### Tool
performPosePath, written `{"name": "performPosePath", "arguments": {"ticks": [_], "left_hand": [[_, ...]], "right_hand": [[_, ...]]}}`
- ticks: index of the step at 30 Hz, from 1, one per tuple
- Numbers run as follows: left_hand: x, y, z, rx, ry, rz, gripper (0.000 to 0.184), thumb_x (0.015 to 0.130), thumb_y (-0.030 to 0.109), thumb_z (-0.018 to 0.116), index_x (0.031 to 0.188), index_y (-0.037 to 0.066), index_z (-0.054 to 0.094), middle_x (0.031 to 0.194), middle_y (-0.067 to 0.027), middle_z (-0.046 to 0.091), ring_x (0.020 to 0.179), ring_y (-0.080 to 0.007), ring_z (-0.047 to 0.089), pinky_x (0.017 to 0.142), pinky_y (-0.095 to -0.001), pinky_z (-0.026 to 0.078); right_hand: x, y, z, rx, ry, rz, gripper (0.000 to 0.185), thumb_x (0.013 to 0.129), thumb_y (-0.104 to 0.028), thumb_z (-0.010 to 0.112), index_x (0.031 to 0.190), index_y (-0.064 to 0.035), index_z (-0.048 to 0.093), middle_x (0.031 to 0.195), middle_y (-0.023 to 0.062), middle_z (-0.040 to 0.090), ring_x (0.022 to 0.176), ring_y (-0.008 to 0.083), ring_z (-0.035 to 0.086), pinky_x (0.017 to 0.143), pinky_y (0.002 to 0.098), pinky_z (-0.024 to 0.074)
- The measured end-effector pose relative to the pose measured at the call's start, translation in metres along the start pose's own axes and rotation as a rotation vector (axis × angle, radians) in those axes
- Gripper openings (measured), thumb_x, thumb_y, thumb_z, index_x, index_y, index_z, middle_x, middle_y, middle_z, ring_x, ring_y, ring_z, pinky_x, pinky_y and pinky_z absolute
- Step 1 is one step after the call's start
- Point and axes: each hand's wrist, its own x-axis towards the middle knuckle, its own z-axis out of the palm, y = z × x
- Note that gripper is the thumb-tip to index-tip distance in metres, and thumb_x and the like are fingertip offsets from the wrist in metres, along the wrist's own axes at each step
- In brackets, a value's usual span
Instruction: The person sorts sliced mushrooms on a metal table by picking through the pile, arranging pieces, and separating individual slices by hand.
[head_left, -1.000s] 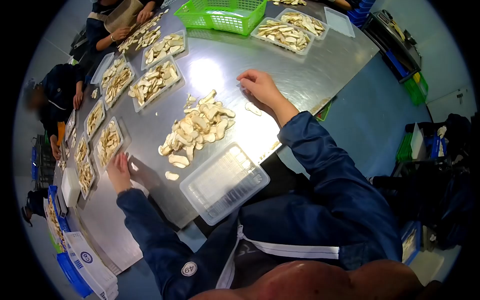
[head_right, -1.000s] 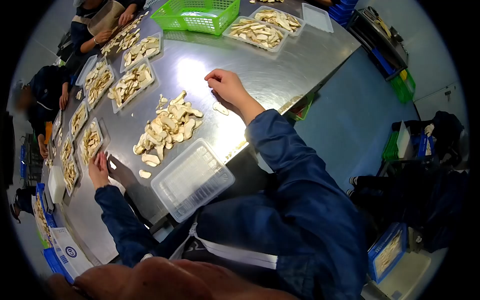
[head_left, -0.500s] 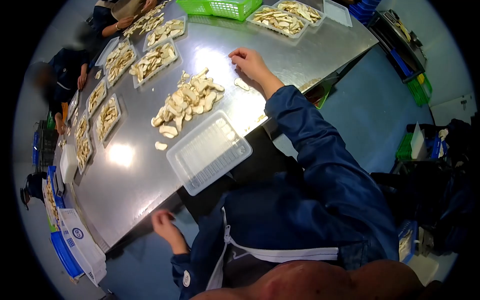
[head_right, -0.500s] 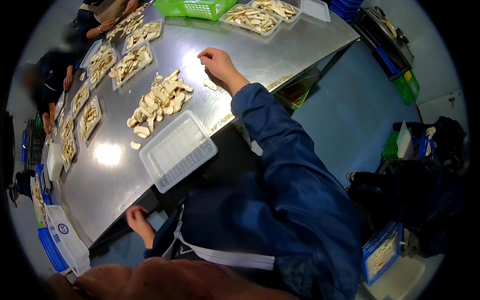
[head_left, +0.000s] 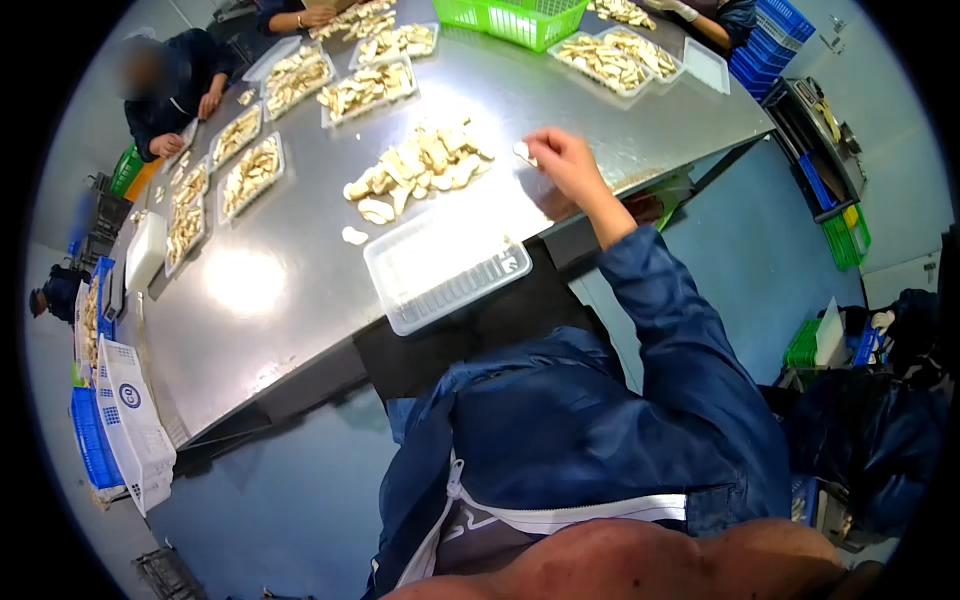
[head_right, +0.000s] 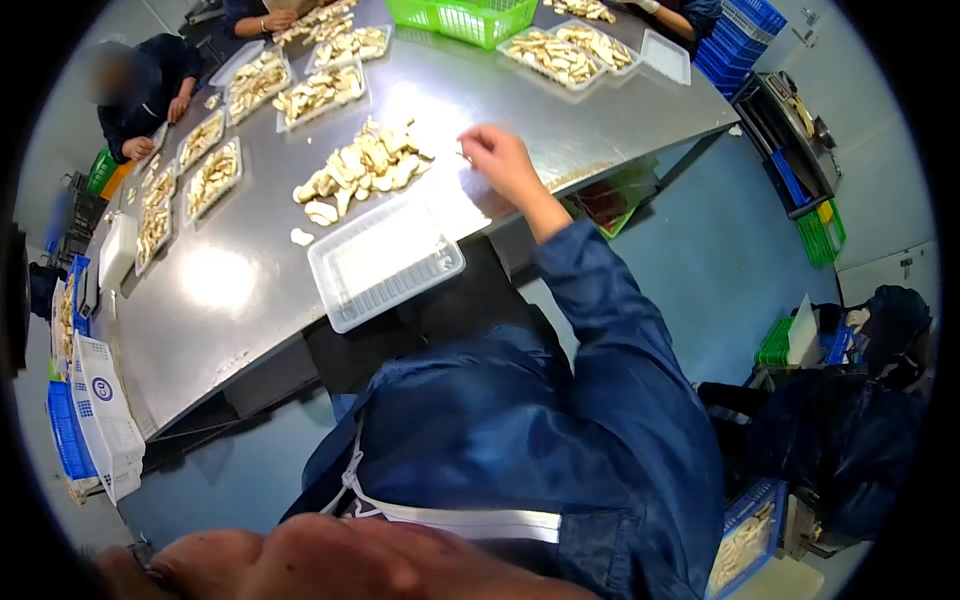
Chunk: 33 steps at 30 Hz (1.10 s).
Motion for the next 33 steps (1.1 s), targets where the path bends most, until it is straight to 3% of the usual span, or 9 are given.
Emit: {"name": "performPosePath", "arguments": {"ticks": [3,5,7,8,9,12,15,23,33], "left_hand": [[-0.001,-0.002,-0.012,0.073,-0.122,0.042,0.017,0.091,0.014,0.06,0.098,-0.001,0.063,0.093,-0.0169,0.066,0.081,-0.0253,0.061,0.071,-0.0333,0.049],[-0.006,-0.006,-0.027,0.119,-0.214,0.084,0.017,0.091,0.014,0.06,0.098,-0.001,0.064,0.093,-0.0178,0.066,0.082,-0.0265,0.061,0.071,-0.034,0.049],[-0.016,-0.012,-0.043,0.17,-0.311,0.183,0.018,0.091,0.014,0.061,0.098,-0.001,0.064,0.094,-0.0187,0.066,0.083,-0.0276,0.062,0.072,-0.0348,0.049],[-0.022,-0.016,-0.051,0.188,-0.349,0.248,0.018,0.09,0.014,0.061,0.099,-0.001,0.064,0.094,-0.0191,0.066,0.083,-0.0282,0.062,0.073,-0.0351,0.049],[-0.03,-0.023,-0.058,0.205,-0.382,0.331,0.018,0.09,0.015,0.061,0.099,-0.001,0.064,0.095,-0.0196,0.066,0.083,-0.0288,0.062,0.073,-0.0355,0.049],[-0.054,-0.043,-0.068,0.229,-0.432,0.643,0.019,0.09,0.015,0.062,0.1,-0.001,0.064,0.096,-0.0209,0.066,0.084,-0.0306,0.062,0.074,-0.0366,0.049],[-0.073,-0.059,-0.056,0.201,-0.416,0.852,0.02,0.089,0.015,0.063,0.1,-0.002,0.064,0.097,-0.0223,0.065,0.085,-0.0323,0.062,0.075,-0.0378,0.049],[-0.079,-0.04,-0.014,0.167,-0.524,0.534,0.02,0.09,0.015,0.063,0.102,-0.001,0.064,0.097,-0.0203,0.066,0.085,-0.0301,0.062,0.075,-0.0367,0.05],[-0.092,-0.032,0.005,0.135,-0.53,0.419,0.021,0.09,0.015,0.062,0.104,0.0,0.063,0.097,-0.0179,0.066,0.086,-0.0274,0.062,0.075,-0.0353,0.05]], "right_hand": [[-0.053,-0.034,-0.022,0.081,-0.262,0.171,0.022,0.09,-0.023,0.066,0.098,-0.0024,0.068,0.078,-0.0018,0.061,0.069,0.0064,0.054,0.062,0.024,0.0451],[-0.087,-0.041,-0.043,-0.154,-0.428,0.122,0.021,0.089,-0.024,0.068,0.093,-0.003,0.068,0.077,-0.0024,0.062,0.07,0.0058,0.053,0.063,0.0234,0.0443],[-0.122,-0.056,-0.057,-0.079,-0.638,0.297,0.018,0.09,-0.02,0.068,0.085,-0.0024,0.066,0.074,-0.0004,0.062,0.07,0.0063,0.053,0.063,0.0247,0.0443],[-0.137,-0.056,-0.065,-0.168,-0.762,0.241,0.019,0.091,-0.021,0.066,0.084,-0.0029,0.065,0.071,-0.0018,0.059,0.065,0.0064,0.051,0.058,0.0249,0.0429],[-0.152,-0.047,-0.076,-0.309,-0.9,0.183,0.019,0.09,-0.02,0.065,0.082,-0.0021,0.065,0.071,0.0011,0.063,0.066,0.0088,0.055,0.06,0.0275,0.046],[-0.195,-0.05,-0.106,-0.336,-1.165,0.506,0.018,0.08,-0.021,0.073,0.083,-0.0038,0.069,0.075,0.0077,0.07,0.066,0.0139,0.062,0.064,0.0298,0.0498],[-0.24,-0.045,-0.117,-0.545,-1.554,0.462,0.02,0.078,-0.021,0.074,0.086,-0.0027,0.071,0.078,0.0121,0.07,0.069,0.0203,0.065,0.066,0.0347,0.0503],[-0.248,-0.026,-0.088,-0.608,-1.686,0.578,0.02,0.078,-0.02,0.073,0.088,-0.0027,0.071,0.08,0.012,0.071,0.07,0.0205,0.065,0.067,0.0345,0.0507],[-0.242,-0.023,-0.078,-0.614,-1.688,0.621,0.021,0.079,-0.02,0.073,0.09,-0.0028,0.071,0.084,0.0118,0.071,0.072,0.0206,0.066,0.069,0.0342,0.0513]]}}
